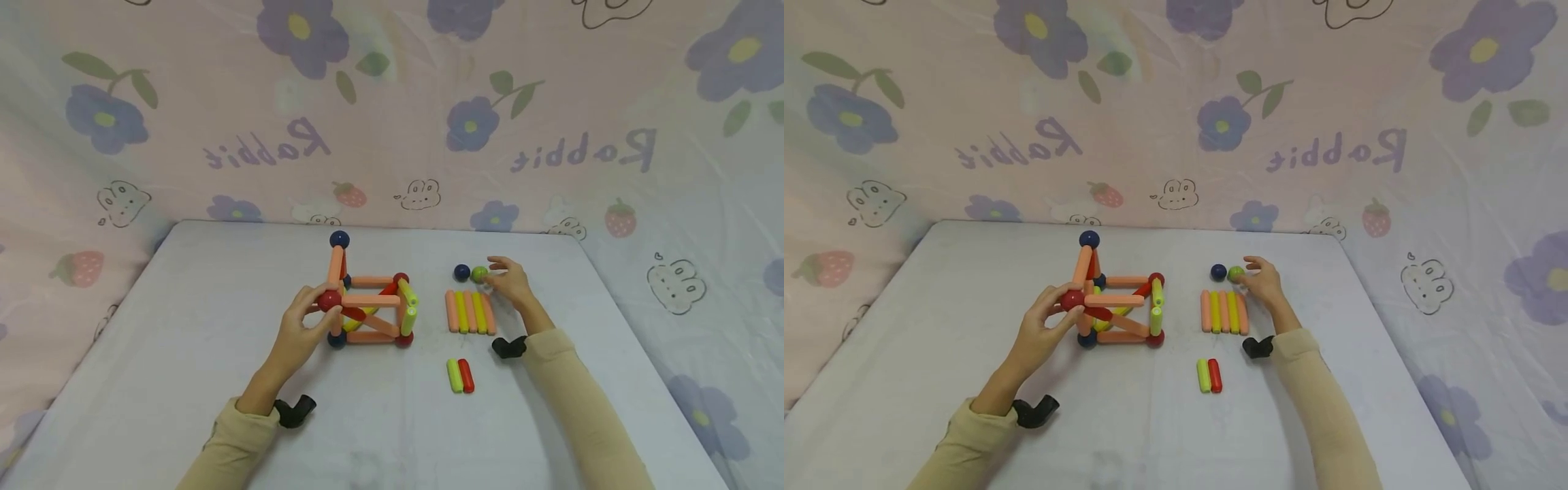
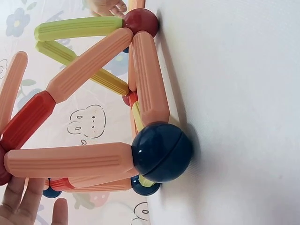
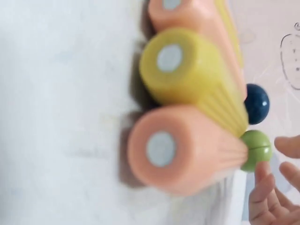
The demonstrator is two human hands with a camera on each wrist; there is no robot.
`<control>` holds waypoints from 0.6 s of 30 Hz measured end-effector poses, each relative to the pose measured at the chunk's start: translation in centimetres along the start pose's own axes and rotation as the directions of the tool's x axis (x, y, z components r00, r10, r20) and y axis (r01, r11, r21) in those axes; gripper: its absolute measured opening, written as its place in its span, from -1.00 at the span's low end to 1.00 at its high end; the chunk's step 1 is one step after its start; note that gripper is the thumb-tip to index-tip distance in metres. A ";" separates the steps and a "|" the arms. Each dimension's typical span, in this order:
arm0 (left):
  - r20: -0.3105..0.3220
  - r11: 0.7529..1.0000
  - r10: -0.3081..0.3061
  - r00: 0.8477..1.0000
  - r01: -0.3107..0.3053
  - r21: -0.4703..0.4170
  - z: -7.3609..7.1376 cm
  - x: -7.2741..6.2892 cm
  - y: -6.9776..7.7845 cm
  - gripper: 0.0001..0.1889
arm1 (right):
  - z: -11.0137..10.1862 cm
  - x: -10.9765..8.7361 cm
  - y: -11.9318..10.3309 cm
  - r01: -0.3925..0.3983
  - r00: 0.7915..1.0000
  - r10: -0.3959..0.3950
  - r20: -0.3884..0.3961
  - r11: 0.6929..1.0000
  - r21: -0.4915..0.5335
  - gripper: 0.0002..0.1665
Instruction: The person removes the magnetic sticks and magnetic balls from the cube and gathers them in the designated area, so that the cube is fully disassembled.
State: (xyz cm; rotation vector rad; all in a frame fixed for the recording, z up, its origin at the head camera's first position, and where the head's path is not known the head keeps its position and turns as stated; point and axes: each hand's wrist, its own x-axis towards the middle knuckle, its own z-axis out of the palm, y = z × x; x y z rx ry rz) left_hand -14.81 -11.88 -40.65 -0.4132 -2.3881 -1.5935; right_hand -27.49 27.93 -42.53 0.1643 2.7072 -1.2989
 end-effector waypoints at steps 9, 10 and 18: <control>0.015 0.999 0.025 1.000 -0.025 0.024 -0.1 -0.2 0.0 -0.56 | 1.1 -3.2 -1.7 0.057 0.991 -0.057 -0.119 0.998 -0.007 -0.49; 0.016 0.999 0.030 0.999 -0.031 0.028 -0.1 -0.2 0.0 -0.56 | 1.2 -3.7 -2.1 0.079 0.991 -0.079 -0.112 0.997 -0.002 -0.51; 0.008 0.998 0.036 0.999 -0.036 0.051 -0.3 -0.1 -0.1 -0.56 | 3.4 -7.5 -6.1 0.370 0.929 -0.370 -0.018 0.929 0.009 -0.70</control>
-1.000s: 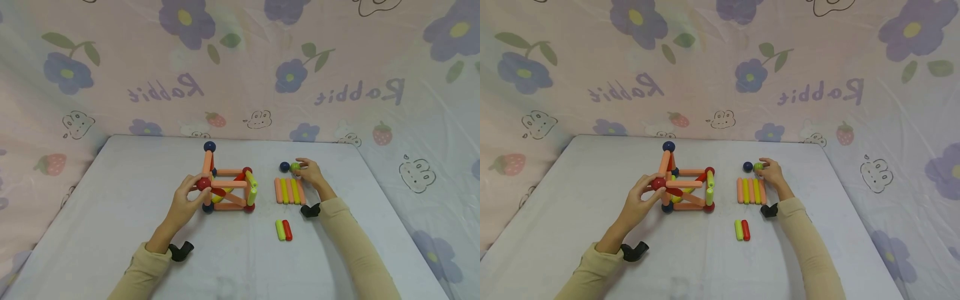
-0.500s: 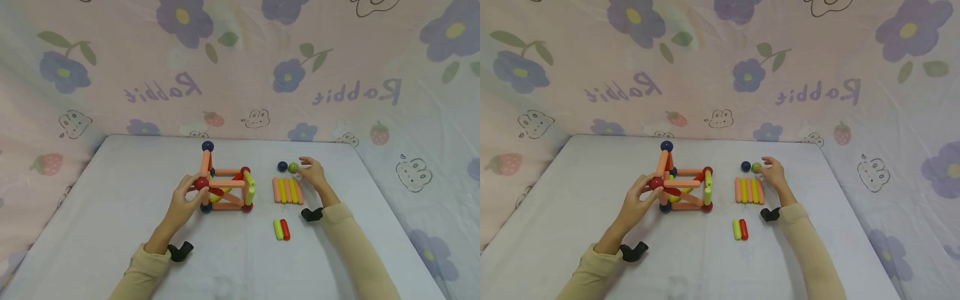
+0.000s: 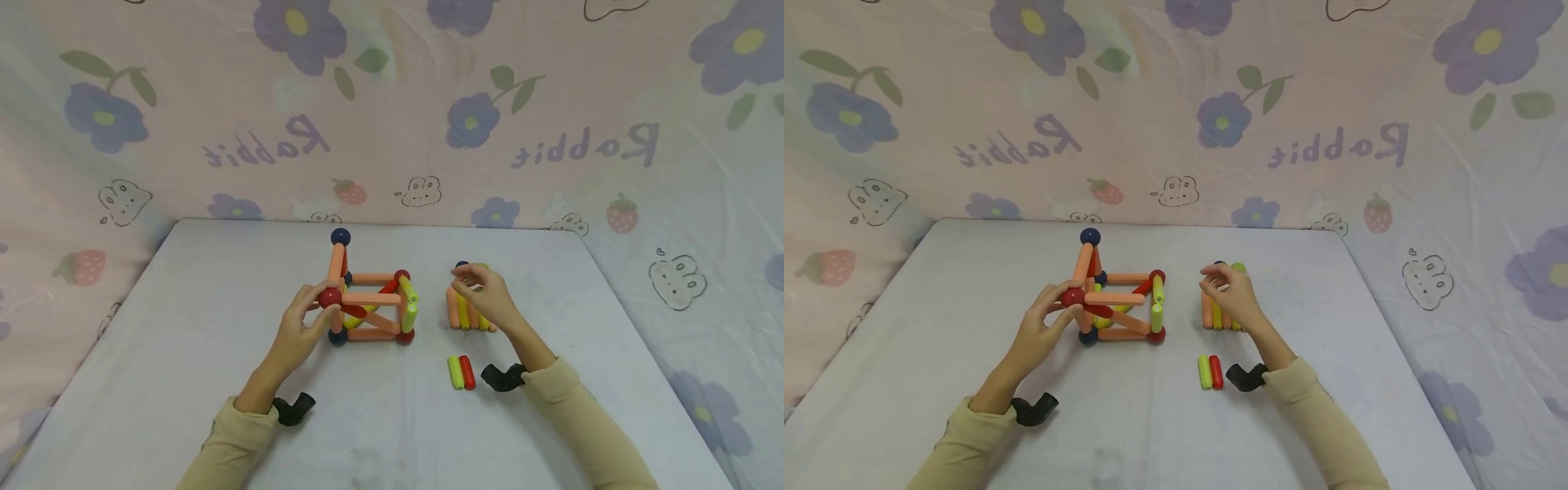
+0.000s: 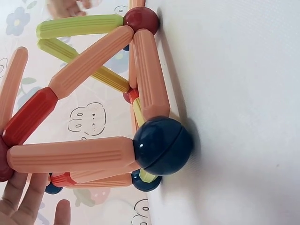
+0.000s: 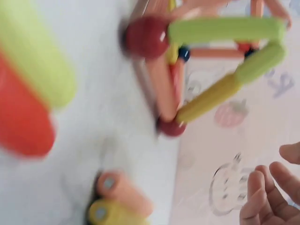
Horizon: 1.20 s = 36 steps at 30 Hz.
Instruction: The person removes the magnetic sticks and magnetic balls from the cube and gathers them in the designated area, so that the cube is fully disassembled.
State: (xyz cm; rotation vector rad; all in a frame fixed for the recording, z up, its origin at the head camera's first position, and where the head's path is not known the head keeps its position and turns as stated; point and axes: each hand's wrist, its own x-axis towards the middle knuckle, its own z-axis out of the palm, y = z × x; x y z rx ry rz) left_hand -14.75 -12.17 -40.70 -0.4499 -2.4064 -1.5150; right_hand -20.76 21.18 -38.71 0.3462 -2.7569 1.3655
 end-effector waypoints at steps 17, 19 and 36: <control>0.001 1.000 -0.025 1.000 0.025 -0.010 -0.1 0.0 0.0 -0.56 | 6.0 -1.2 -8.5 0.578 0.816 -0.577 0.029 0.814 -0.058 -0.69; 0.002 1.000 -0.025 1.000 0.025 -0.008 -0.1 0.0 0.0 -0.56 | 6.8 -1.1 -9.1 0.602 0.798 -0.600 0.051 0.794 -0.086 -0.66; 0.009 1.000 0.009 1.000 -0.009 0.003 -0.4 0.1 0.0 -0.54 | 9.5 0.0 -10.8 0.674 0.734 -0.654 0.183 0.668 -0.316 -0.57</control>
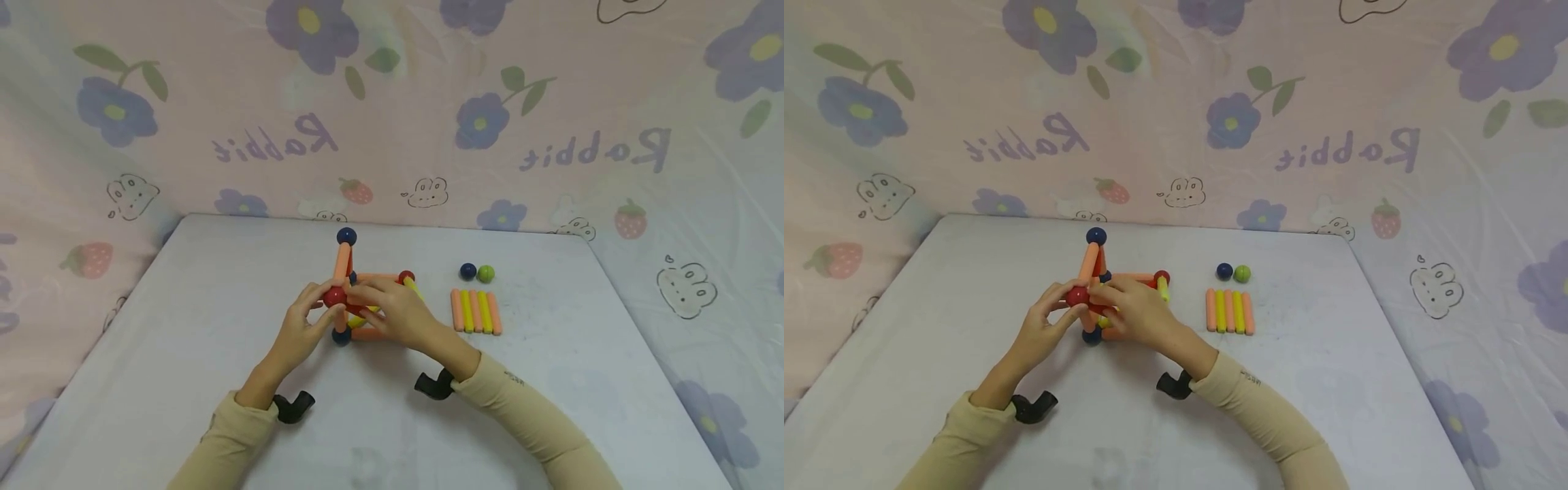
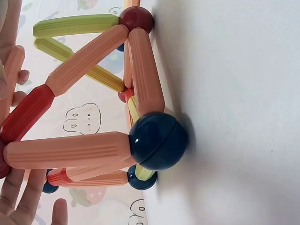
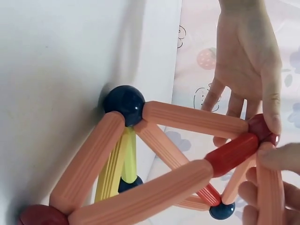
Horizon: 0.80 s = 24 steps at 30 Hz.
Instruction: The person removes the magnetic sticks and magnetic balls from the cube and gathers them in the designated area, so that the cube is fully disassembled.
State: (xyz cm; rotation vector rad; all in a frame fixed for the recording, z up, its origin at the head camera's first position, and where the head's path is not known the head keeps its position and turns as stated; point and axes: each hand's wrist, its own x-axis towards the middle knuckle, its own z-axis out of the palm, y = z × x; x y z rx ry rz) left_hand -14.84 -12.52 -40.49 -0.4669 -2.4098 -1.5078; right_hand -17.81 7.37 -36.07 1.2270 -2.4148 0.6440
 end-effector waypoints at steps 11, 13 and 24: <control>-0.015 1.000 0.010 1.000 -0.010 -0.011 0.4 0.0 -0.3 -0.54 | 0.1 -0.4 0.0 -0.021 1.000 0.021 0.019 1.000 -0.002 -0.57; -0.016 1.000 0.018 1.000 -0.018 -0.010 0.4 0.0 -0.3 -0.54 | 0.2 -0.5 0.1 -0.018 1.000 0.019 0.014 1.000 -0.007 -0.58; -0.026 1.000 0.017 1.000 -0.018 -0.012 0.3 0.1 -0.2 -0.55 | 0.0 -0.6 0.3 -0.021 0.999 0.021 0.027 1.000 -0.011 -0.57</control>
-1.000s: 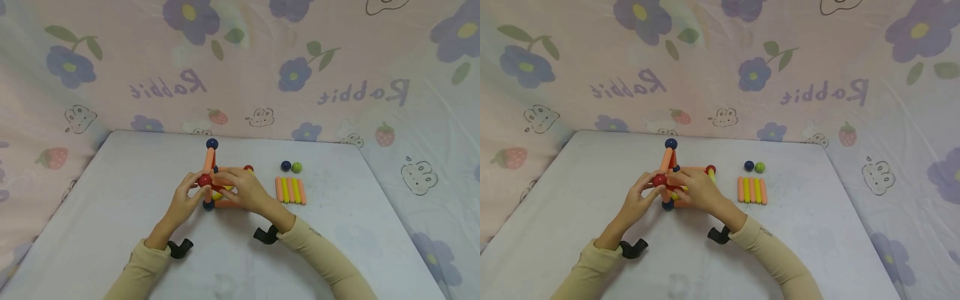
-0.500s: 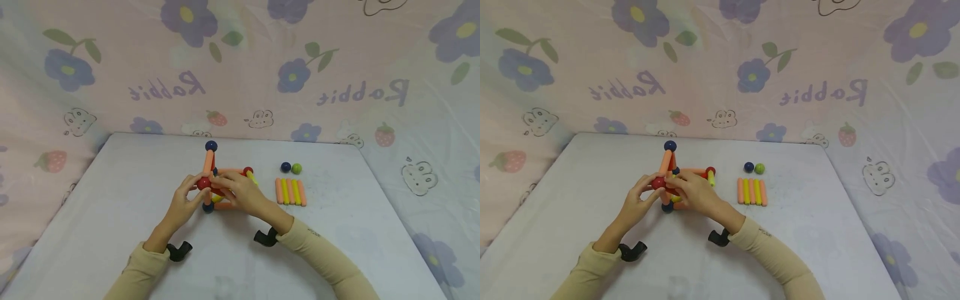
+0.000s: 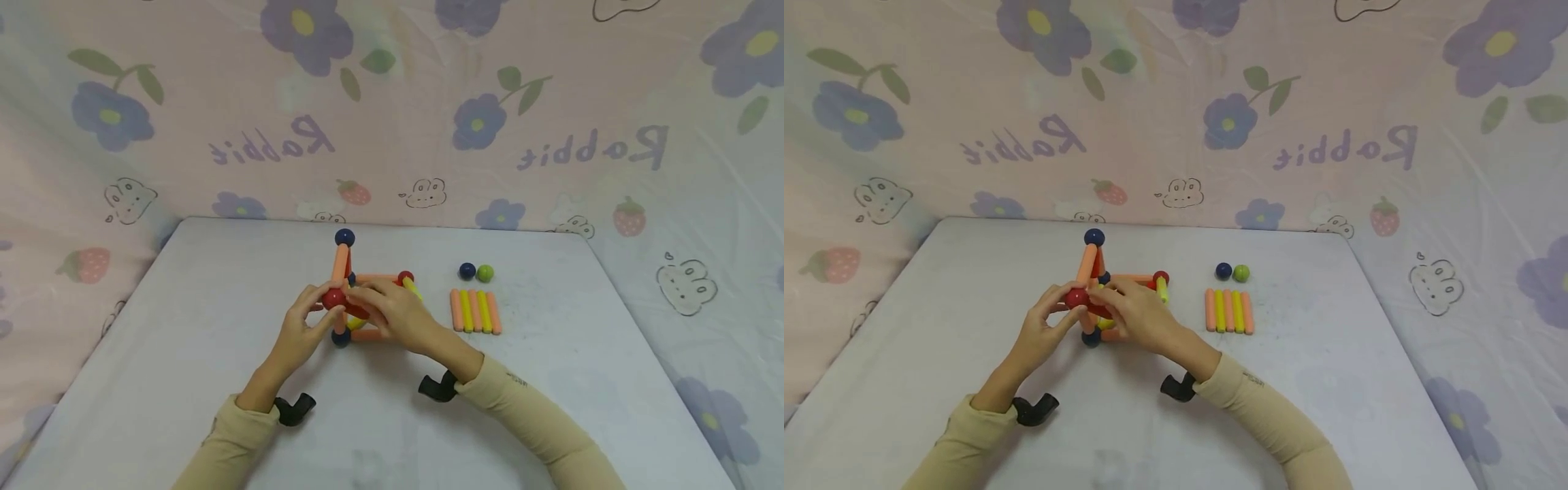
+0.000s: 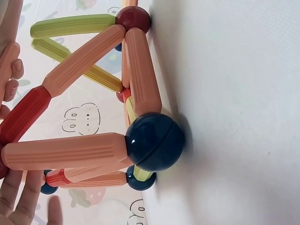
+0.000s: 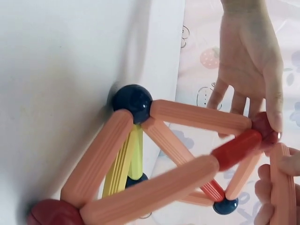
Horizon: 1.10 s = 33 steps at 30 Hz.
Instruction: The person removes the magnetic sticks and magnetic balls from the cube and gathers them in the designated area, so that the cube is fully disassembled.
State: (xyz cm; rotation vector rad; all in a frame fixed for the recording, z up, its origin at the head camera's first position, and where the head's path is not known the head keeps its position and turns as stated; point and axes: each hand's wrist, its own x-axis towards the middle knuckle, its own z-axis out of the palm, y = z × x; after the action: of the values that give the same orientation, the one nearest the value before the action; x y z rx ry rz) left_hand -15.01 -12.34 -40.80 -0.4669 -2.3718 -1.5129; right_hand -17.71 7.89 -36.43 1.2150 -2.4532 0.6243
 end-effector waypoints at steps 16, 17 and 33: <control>-0.003 1.000 -0.029 1.000 0.029 -0.010 0.2 0.0 0.1 -0.54 | -2.1 -2.7 1.3 -0.114 0.991 0.123 -0.051 0.982 0.150 -0.63; -0.002 0.999 -0.033 0.999 0.032 -0.013 0.2 0.0 0.1 -0.54 | -2.2 -3.0 1.3 -0.117 0.990 0.128 -0.057 0.980 0.162 -0.62; 0.049 0.990 -0.111 0.993 0.115 -0.080 -0.1 -0.1 0.6 -0.52 | -3.8 -8.5 3.3 -0.220 0.960 0.258 -0.110 0.935 0.279 -0.62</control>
State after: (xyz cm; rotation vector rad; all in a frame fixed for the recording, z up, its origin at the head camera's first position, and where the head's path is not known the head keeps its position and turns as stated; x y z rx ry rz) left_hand -14.66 -12.20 -40.33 -0.3946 -2.4143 -1.6719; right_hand -15.09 17.31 -38.07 0.9227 -2.4700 1.0998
